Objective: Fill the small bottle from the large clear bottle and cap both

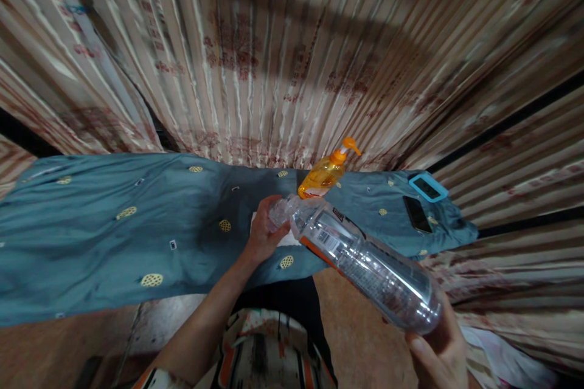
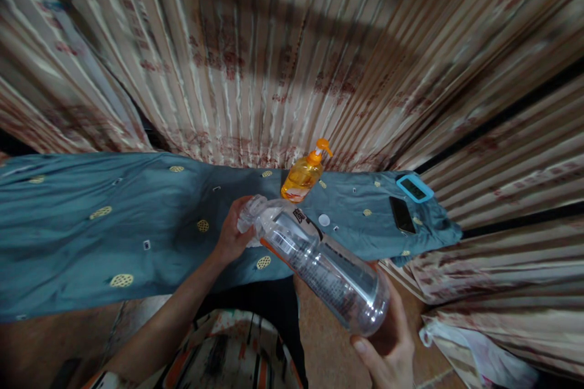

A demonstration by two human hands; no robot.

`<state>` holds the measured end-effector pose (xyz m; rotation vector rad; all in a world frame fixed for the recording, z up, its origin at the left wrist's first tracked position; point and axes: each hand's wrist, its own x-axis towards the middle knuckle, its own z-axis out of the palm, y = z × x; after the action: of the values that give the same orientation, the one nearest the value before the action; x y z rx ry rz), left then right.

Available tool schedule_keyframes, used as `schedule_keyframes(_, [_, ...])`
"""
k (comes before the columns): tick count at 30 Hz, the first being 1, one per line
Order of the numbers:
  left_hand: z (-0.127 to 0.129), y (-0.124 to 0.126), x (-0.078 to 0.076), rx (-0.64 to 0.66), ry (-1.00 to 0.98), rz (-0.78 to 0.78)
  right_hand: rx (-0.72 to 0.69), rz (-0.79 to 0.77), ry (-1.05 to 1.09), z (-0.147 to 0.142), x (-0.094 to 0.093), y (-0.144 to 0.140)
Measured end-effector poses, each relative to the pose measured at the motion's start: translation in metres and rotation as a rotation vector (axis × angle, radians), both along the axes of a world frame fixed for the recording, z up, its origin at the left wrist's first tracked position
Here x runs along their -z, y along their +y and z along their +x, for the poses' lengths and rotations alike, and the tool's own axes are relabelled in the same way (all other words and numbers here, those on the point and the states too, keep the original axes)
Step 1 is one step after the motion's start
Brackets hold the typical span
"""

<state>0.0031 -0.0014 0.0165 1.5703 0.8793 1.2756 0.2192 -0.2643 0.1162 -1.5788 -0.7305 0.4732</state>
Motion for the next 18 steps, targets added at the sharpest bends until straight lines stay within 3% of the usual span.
schedule_keyframes(6, [-0.0004,-0.0007,-0.0022,-0.01,0.005,-0.007,0.017,0.015,0.047,-0.0064,-0.0057,0.0043])
schedule_keyframes(18, [0.0,-0.0001,-0.0012,-0.003,-0.007,-0.008,-0.04,0.003,-0.008,0.0013,0.0003,-0.0008])
